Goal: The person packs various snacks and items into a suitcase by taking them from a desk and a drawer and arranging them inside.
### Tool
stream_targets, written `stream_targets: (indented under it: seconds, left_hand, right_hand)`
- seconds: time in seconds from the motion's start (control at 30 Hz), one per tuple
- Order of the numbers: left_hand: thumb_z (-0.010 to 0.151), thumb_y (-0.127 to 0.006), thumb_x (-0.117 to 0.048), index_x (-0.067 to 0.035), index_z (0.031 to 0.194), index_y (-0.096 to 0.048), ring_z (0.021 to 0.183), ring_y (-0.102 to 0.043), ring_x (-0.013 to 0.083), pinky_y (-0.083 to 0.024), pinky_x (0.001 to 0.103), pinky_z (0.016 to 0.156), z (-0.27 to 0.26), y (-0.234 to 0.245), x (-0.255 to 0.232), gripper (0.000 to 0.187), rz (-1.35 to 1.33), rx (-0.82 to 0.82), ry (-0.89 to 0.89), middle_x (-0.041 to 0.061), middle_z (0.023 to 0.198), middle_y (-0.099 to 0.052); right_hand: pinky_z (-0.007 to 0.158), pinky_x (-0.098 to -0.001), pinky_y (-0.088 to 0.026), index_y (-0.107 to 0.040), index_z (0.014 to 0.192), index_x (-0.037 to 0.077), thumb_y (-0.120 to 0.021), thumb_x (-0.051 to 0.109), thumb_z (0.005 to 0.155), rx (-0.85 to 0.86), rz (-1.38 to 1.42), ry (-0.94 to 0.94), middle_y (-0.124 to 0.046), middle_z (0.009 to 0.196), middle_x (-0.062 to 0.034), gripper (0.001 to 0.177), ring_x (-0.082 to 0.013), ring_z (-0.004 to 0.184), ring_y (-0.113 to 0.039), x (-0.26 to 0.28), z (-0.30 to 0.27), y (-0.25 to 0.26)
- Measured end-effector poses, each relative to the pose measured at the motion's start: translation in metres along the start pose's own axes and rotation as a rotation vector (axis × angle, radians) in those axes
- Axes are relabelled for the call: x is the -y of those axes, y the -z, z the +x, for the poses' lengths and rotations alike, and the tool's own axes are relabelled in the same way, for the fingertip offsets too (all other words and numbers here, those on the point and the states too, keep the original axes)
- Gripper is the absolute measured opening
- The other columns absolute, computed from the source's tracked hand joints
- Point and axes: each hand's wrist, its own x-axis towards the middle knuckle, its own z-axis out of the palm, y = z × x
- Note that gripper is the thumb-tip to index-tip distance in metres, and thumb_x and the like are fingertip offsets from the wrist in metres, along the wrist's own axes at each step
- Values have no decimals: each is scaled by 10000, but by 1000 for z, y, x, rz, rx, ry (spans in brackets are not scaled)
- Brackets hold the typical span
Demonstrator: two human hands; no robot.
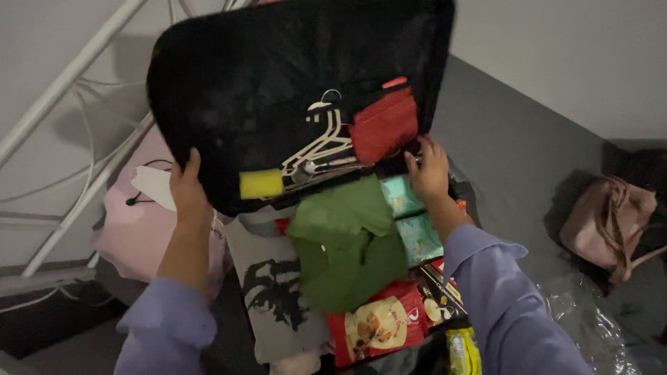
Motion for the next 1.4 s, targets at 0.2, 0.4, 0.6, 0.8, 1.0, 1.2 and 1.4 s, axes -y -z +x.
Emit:
stream_targets:
  seconds: [0.2,0.4,0.6,0.8,1.0,1.2,1.4]
  left_hand:
    - [907,-752,-104,23,1345,-599,1153,-630,202,-476,317,1026,-16,-2,-51,482,443,187,-242,99,1254,-682]
    - [866,-714,-22,9,1193,-642,1017,-662,238,-515,336,899,-22,-37,-110,336,926,365,-613,166,1080,-694]
    - [861,-616,64,16,1238,-683,966,-675,178,-508,283,889,-20,-13,-96,385,739,260,-437,75,1036,-708]
    - [812,-589,111,3,1259,-700,905,-599,173,-472,288,803,-6,8,-80,474,416,88,-105,31,1026,-675]
    - [779,-569,104,16,1222,-695,983,-625,161,-500,267,867,-6,8,-89,469,419,126,-115,32,1077,-686]
    - [752,-551,109,22,1223,-681,1000,-616,164,-480,264,888,-5,22,-89,497,326,233,-84,33,1086,-683]
    - [701,-551,106,11,1235,-674,1040,-617,160,-479,256,933,-4,28,-89,556,286,254,-62,14,1100,-686]
  right_hand:
    - [1158,-502,-408,-528,1441,2,-675,180,1060,-215,79,126,-512,1480,-238,445,-443,1363,-487,27,45,27]
    - [1115,-516,-414,-618,1267,63,-675,60,793,38,-164,191,-623,1295,-163,478,-391,1293,-539,12,61,18]
    - [1096,-541,-409,-625,1217,73,-704,30,762,138,-279,195,-644,1237,-151,464,-381,1229,-555,2,54,20]
    - [960,-451,-490,-545,1197,39,-701,16,856,-282,242,-179,-602,1130,-161,376,-366,1052,-587,33,44,21]
    - [971,-409,-508,-554,1229,10,-678,11,892,-637,448,-252,-590,1143,-175,358,-318,1055,-619,-11,66,-36]
    - [845,-423,-534,-664,1071,-19,-764,256,987,-355,390,-375,-708,985,-178,305,-304,892,-667,-38,79,-32]
    - [771,-473,-549,-699,1019,-6,-748,310,976,-173,251,-282,-740,929,-206,323,-386,839,-706,4,92,32]
